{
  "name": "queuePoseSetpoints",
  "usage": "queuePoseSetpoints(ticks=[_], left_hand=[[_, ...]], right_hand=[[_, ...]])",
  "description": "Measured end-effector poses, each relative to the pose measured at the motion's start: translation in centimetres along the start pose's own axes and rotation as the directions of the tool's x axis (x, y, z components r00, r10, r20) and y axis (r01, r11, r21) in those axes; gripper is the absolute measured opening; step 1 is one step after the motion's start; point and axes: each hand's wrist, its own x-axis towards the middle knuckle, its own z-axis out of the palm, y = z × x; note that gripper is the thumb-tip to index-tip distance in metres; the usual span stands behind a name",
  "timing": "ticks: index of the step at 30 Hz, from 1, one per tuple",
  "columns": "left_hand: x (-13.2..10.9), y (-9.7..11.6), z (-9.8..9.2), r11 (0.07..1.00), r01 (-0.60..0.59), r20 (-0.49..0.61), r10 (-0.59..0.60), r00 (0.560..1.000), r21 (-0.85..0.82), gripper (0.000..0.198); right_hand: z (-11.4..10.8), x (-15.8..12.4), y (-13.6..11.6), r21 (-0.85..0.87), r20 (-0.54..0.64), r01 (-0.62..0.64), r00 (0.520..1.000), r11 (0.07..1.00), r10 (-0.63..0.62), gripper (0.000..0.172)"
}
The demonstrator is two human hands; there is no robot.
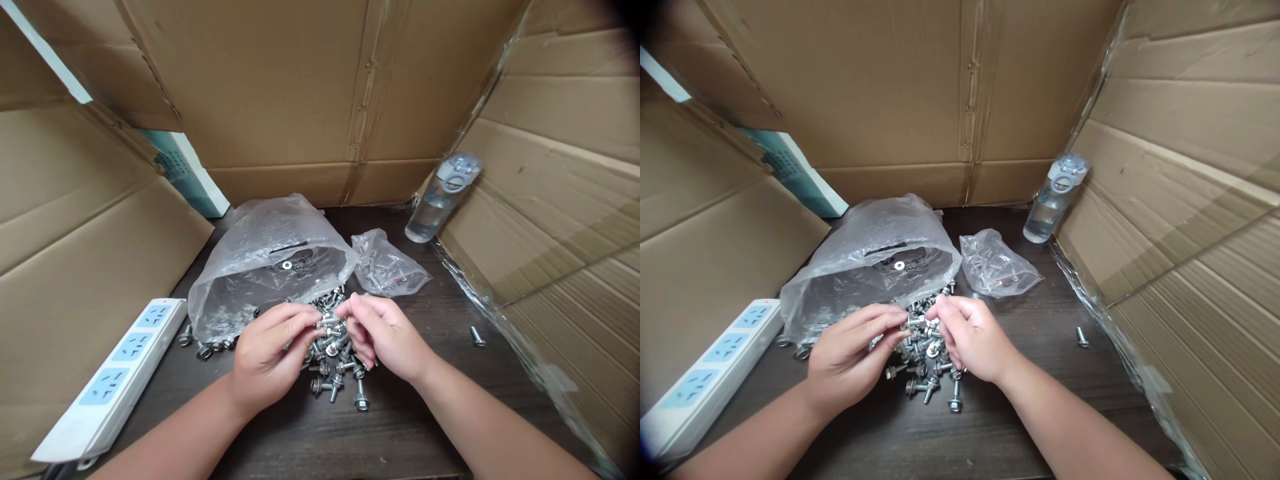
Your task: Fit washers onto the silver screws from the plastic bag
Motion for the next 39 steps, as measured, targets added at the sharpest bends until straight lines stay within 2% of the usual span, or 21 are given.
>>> queuePoseSetpoints(ticks=[3, 7, 10, 17, 20, 23, 26, 29, 33, 36, 39], left_hand=[[-0.04, -0.01, 0.01, 1.000, 0.015, 0.001, -0.015, 1.000, 0.007, 0.022], [-0.05, 0.08, -0.01, 0.999, 0.034, 0.009, -0.034, 0.999, 0.017, 0.021], [0.01, 0.12, 0.00, 0.999, 0.031, 0.008, -0.031, 0.999, 0.022, 0.021], [-0.08, 0.04, 0.01, 1.000, 0.005, 0.010, -0.005, 1.000, 0.007, 0.023], [-0.09, -0.01, 0.04, 1.000, -0.020, 0.020, 0.020, 1.000, 0.003, 0.024], [-0.08, -0.11, 0.12, 0.998, -0.061, 0.035, 0.061, 0.998, 0.011, 0.026], [-0.13, -0.20, 0.19, 0.996, -0.093, 0.060, 0.092, 0.994, 0.009, 0.028], [-0.11, -0.16, 0.18, 0.996, -0.091, 0.059, 0.091, 0.994, 0.005, 0.029], [0.07, 0.02, 0.16, 1.000, -0.017, 0.034, 0.017, 0.999, 0.011, 0.023], [0.14, 0.12, 0.16, 0.999, 0.034, 0.022, -0.034, 0.999, 0.021, 0.019], [0.19, 0.21, 0.13, 0.998, 0.054, 0.011, -0.055, 0.998, 0.033, 0.017]], right_hand=[[-0.18, -0.14, -0.15, -0.030, -0.005, 0.119, 0.993, 0.992, -0.120, 0.030], [-0.18, -0.29, -0.23, -0.052, 0.035, 0.213, 0.977, 0.976, -0.211, 0.025], [-0.06, -0.35, -0.20, -0.075, 0.049, 0.219, 0.975, 0.973, -0.216, 0.021], [0.26, -0.36, -0.27, -0.099, -0.002, 0.181, 0.983, 0.978, -0.182, 0.018], [0.25, -0.21, -0.32, -0.094, -0.014, 0.120, 0.992, 0.988, -0.122, 0.019], [0.16, -0.02, -0.34, 0.040, 0.035, -0.034, 0.999, 0.999, 0.032, 0.022], [0.22, 0.10, -0.38, 0.195, 0.095, -0.217, 0.975, 0.956, 0.202, 0.031], [0.42, 0.17, -0.36, 0.173, 0.086, -0.288, 0.957, 0.942, 0.277, 0.042], [0.37, 0.26, -0.21, 0.069, -0.005, -0.210, 0.977, 0.975, 0.211, 0.051], [0.07, 0.26, -0.21, 0.052, -0.046, -0.090, 0.995, 0.995, 0.093, 0.043], [-0.17, 0.09, -0.28, 0.021, -0.021, 0.043, 0.999, 0.999, -0.042, 0.031]])
